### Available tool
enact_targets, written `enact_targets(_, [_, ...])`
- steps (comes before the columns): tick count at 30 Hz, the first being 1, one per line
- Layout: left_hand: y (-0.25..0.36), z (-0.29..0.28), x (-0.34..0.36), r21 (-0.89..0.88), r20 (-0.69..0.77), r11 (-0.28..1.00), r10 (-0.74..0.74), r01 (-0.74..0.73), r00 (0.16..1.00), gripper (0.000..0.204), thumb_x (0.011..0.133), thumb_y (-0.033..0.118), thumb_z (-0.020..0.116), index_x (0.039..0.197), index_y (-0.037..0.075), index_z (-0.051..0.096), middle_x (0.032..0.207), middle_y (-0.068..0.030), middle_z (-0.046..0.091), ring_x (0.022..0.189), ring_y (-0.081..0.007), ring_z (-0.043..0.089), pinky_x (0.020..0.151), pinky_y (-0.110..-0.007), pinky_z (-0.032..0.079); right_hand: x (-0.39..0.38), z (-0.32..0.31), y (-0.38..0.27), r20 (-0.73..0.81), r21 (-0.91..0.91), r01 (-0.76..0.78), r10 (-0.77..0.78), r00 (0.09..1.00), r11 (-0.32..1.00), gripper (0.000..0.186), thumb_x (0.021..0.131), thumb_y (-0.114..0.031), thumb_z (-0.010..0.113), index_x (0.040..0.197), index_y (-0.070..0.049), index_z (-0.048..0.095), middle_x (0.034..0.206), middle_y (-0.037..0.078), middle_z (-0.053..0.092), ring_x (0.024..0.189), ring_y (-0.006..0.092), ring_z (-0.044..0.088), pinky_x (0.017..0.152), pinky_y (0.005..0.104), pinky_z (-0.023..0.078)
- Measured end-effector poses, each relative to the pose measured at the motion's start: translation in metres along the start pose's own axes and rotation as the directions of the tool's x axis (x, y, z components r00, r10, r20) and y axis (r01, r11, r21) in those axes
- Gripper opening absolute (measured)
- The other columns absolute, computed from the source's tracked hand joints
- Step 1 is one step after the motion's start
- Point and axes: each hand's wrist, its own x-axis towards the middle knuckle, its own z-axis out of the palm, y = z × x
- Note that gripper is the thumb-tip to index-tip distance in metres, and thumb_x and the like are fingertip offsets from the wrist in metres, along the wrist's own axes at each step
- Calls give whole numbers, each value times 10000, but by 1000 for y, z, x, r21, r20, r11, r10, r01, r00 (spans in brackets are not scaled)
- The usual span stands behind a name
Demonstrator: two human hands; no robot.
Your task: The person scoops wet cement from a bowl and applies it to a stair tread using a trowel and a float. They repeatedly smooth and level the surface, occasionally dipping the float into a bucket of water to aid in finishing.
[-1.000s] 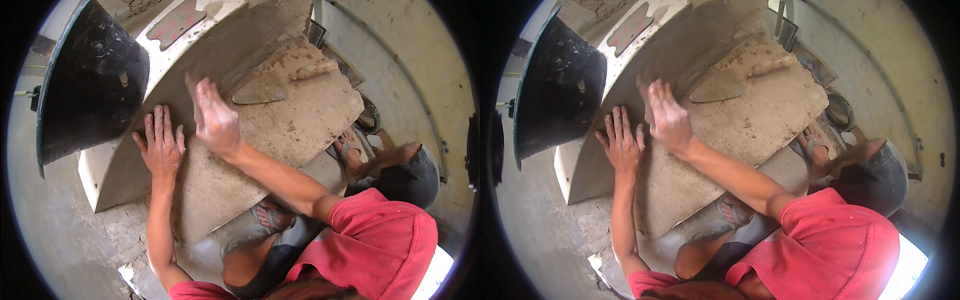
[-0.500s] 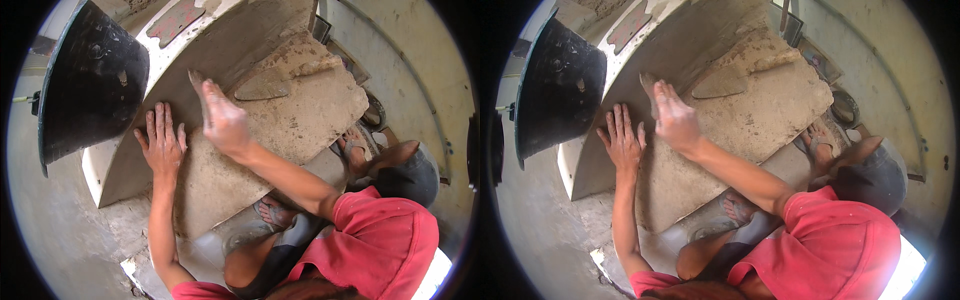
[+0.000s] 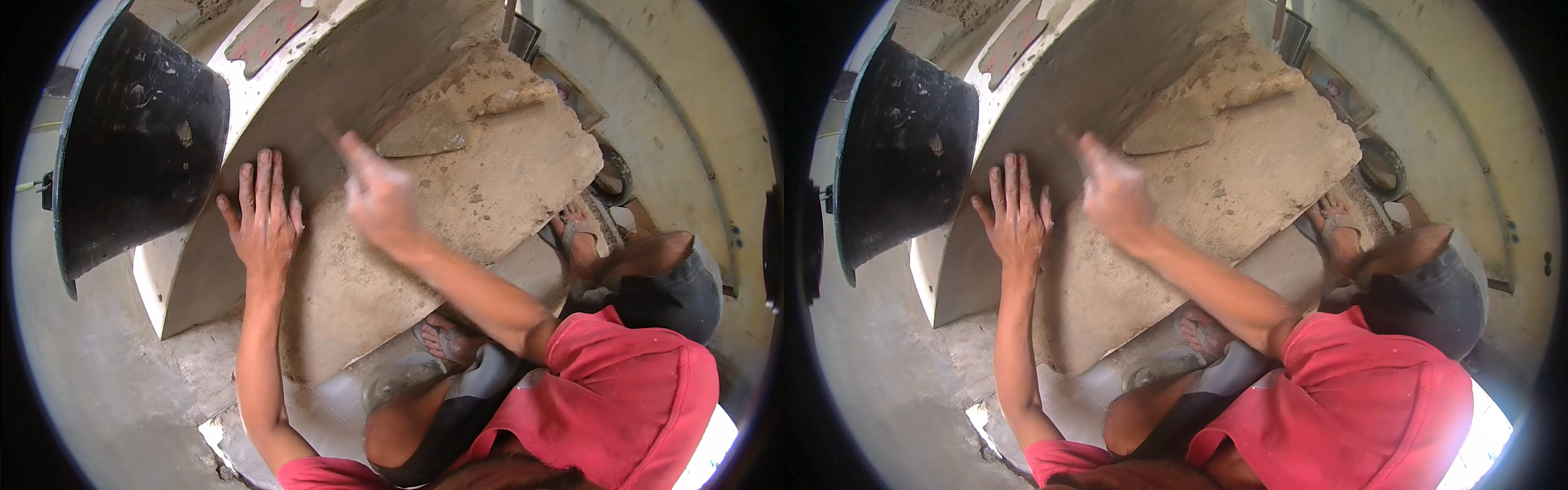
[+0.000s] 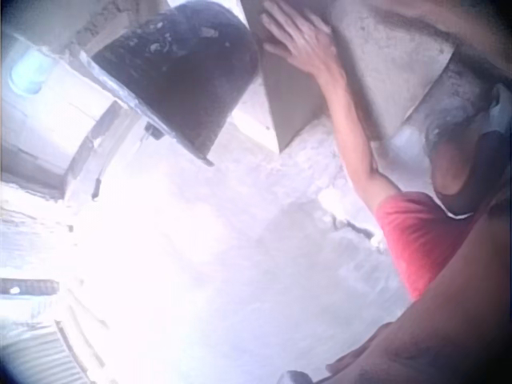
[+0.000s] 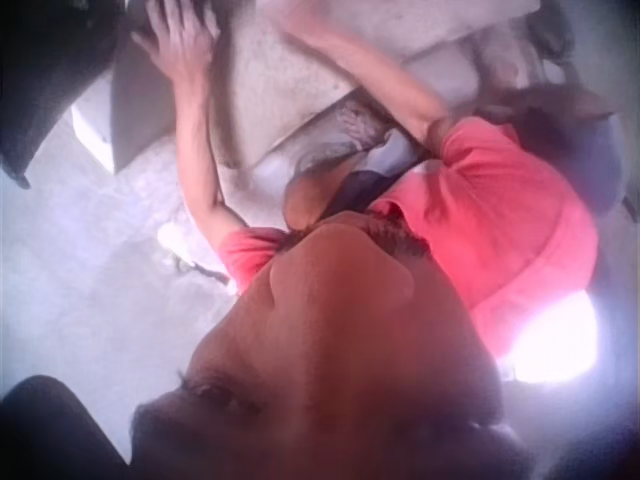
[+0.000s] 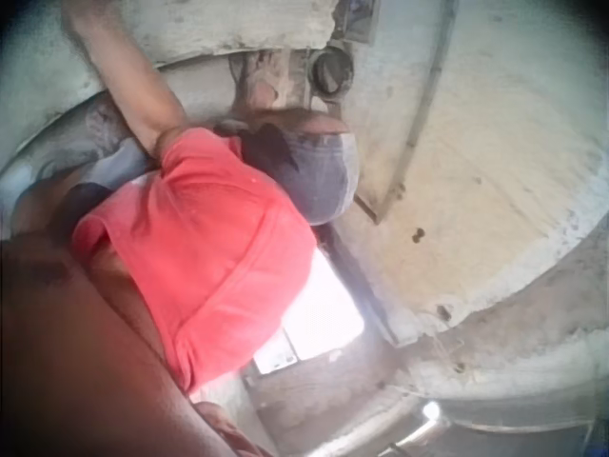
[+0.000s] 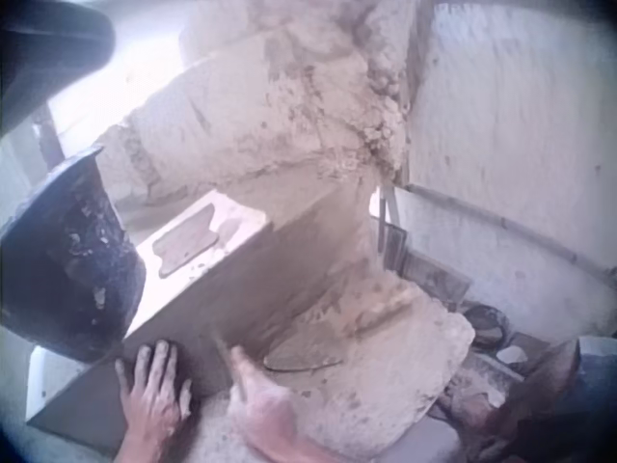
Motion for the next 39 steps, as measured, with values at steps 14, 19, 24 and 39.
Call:
enact_targets(14, [-10, 8, -2, -27, 53, 999, 38, -37, 998, 693, 997, 452, 622, 1650, 277, 468, 1741, 97, 363, 1622, -158, 287, 1313, -566, 32, -27, 0, -6, 338, 10, -237, 220, 915, 971, 588, 953, -17, 612, 1529, 68, 526, 833, 196, 726, 695, 270, 700, 619, 392, 579])
enact_targets(19, [-14, -1, -9, -17, 97, 1000, 23, -22, 995, 727, 972, 436, 643, 1656, 283, 452, 1739, 106, 360, 1599, -135, 321, 1319, -552, 43, 71, -47, 13, -74, -43, -79, 76, 994, 996, 566, 955, 17, 565, 1510, 112, 513, 1341, 341, 673, 1127, 451, 738, 865, 457, 659])
enact_targets(24, [-10, -6, -4, -56, 31, 998, 9, -8, 999, 715, 960, 391, 665, 1643, 297, 473, 1724, 108, 386, 1580, -138, 354, 1297, -558, 206, 80, 14, 11, -135, -397, 268, -345, 929, 878, 619, 1033, -83, 533, 1619, 39, 372, 1498, 310, 558, 1319, 467, 616, 964, 397, 655])
enact_targets(39, [-24, -4, -26, -55, 97, 998, -13, 18, 995, 734, 969, 383, 666, 1658, 260, 447, 1734, 82, 371, 1578, -162, 365, 1299, -570, 201, 53, -1, 38, 15, -325, 28, -24, 1000, 945, 627, 924, 37, 639, 1543, -22, 554, 1113, 248, 786, 562, 189, 657, 518, 292, 568])
